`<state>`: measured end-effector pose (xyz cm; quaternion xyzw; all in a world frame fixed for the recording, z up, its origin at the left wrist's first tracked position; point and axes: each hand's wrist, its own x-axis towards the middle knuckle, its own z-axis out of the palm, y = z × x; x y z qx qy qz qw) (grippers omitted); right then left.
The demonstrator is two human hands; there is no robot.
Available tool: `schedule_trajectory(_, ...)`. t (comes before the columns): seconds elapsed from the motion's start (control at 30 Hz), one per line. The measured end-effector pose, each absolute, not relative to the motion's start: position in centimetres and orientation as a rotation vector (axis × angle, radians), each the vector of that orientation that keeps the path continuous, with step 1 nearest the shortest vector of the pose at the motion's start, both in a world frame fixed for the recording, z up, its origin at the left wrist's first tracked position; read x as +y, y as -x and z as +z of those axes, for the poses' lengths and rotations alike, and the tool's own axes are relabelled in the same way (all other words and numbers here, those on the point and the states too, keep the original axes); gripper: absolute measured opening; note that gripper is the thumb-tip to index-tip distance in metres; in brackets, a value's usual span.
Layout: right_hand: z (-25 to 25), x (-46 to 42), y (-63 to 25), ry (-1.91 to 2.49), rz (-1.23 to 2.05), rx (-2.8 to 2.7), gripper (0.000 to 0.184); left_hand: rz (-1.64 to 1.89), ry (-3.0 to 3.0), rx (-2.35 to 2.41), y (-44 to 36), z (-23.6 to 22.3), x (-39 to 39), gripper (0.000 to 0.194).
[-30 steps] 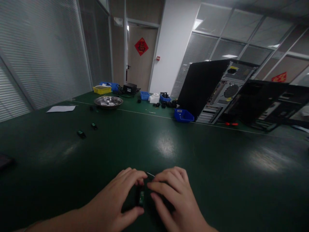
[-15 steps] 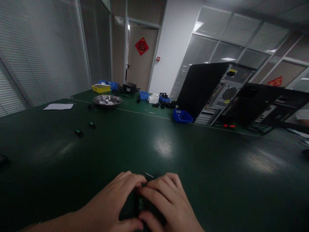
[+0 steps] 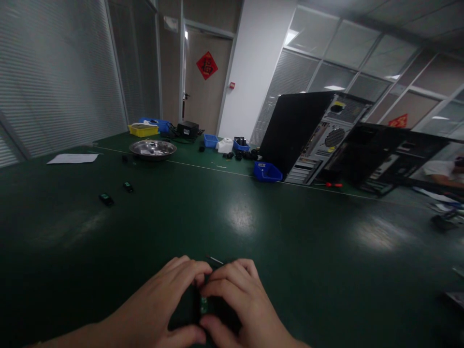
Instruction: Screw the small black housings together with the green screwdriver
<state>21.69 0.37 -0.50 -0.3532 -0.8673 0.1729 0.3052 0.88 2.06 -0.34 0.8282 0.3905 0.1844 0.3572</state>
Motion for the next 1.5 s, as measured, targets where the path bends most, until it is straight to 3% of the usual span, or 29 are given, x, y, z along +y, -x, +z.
schedule_trajectory(0.2,-0.71,0.54,-21.82,0.927,0.449,-2.291,0.019,0.441,-2.144,1.013,-0.82,-0.29,2.02,0.045)
schedule_trajectory(0.37,-0.55,0.7,-21.89,0.886,0.415,-2.348,0.025,0.444,-2.156,1.029,-0.81,-0.22,2.0,0.04)
schedule_trajectory(0.7,-0.51,0.38,-21.38,0.806,0.059,-2.376,0.025,0.476,-2.205,0.976,-0.92,-0.08,1.89,0.038)
schedule_trajectory(1.0,-0.72,0.52,-21.54,0.866,0.318,-2.34,0.028,0.47,-2.246,0.971,-0.85,-0.21,1.95,0.038)
schedule_trajectory(1.5,-0.54,0.22,-21.34,0.925,0.456,-2.287,0.029,0.429,-2.206,0.974,-0.99,-0.05,2.01,0.037)
